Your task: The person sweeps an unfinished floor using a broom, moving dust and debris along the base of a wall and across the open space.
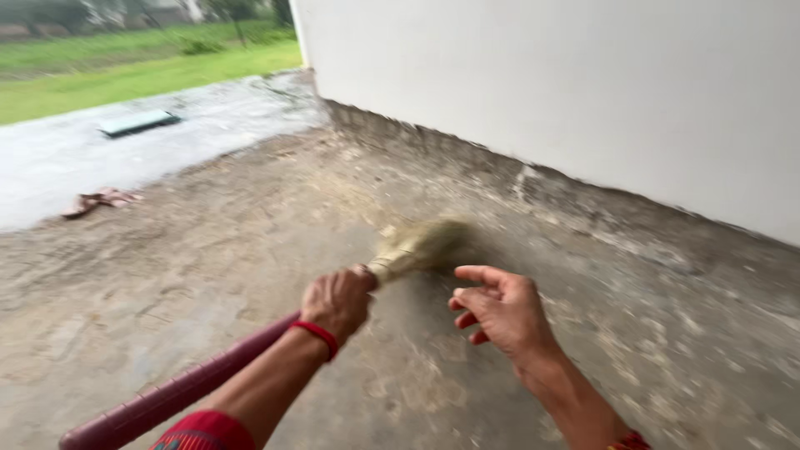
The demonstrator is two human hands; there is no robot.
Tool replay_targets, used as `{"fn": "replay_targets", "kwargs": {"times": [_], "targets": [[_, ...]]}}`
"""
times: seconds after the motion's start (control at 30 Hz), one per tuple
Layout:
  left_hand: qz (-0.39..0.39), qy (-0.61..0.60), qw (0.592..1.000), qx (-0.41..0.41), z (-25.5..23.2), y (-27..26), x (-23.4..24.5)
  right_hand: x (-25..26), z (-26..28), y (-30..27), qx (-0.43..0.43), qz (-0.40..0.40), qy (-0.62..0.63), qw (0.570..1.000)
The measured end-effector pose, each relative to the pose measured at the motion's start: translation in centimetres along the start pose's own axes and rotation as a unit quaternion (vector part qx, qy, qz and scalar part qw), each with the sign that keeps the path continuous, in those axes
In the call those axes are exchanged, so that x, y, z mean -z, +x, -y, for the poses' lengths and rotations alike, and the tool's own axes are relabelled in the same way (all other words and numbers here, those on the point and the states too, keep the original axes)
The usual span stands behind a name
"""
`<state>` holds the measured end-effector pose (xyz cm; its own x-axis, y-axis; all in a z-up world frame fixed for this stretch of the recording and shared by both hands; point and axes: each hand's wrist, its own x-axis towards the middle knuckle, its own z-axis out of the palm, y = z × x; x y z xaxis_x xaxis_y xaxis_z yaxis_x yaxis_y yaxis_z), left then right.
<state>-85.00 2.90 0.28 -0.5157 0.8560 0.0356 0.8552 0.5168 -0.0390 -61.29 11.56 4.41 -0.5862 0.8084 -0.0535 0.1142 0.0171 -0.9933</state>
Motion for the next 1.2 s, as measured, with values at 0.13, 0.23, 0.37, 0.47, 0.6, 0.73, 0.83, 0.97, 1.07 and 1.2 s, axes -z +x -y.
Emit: {"fn": "replay_targets", "kwargs": {"times": [0.13,0.23,0.37,0.47,0.6,0.73,0.83,0.97,1.07,1.2], "targets": [[0.061,-0.049,0.996,-0.051,-1.9,-4.5,1.5,-2.1,1.2,0.5,0.002,0.002,-0.004,1.000],[0.130,0.003,0.983,-0.129,-3.2,-8.3,0.6,-4.3,1.0,0.7,-0.020,0.016,-0.022,0.999],[0.171,0.100,0.974,-0.111,-0.1,-7.7,-2.3,-5.1,-0.7,1.2,-0.003,0.034,-0.023,0.999],[0.121,0.131,0.984,-0.019,4.0,-3.8,-3.7,-4.4,-1.4,1.5,-0.014,0.042,-0.015,0.999],[0.058,0.004,0.992,0.109,5.0,-0.5,-1.6,-2.8,-1.0,1.2,-0.030,0.017,-0.050,0.998],[0.070,-0.052,0.993,0.079,2.6,-1.3,1.1,-2.2,-0.4,1.9,-0.023,0.000,-0.024,0.999],[0.104,-0.125,0.987,-0.004,-0.8,-3.9,1.0,-2.8,-1.0,2.5,-0.013,0.006,0.002,1.000],[0.113,0.032,0.980,-0.163,-4.2,-7.3,-0.4,-3.3,-2.3,2.5,-0.037,-0.002,-0.005,0.999],[0.130,0.040,0.976,-0.169,-3.2,-6.8,-1.4,-2.3,-3.2,2.4,-0.047,-0.002,-0.007,0.999],[0.144,0.051,0.988,-0.005,1.2,-3.4,-2.3,-0.6,-3.2,2.1,-0.065,-0.004,-0.019,0.998]]}}
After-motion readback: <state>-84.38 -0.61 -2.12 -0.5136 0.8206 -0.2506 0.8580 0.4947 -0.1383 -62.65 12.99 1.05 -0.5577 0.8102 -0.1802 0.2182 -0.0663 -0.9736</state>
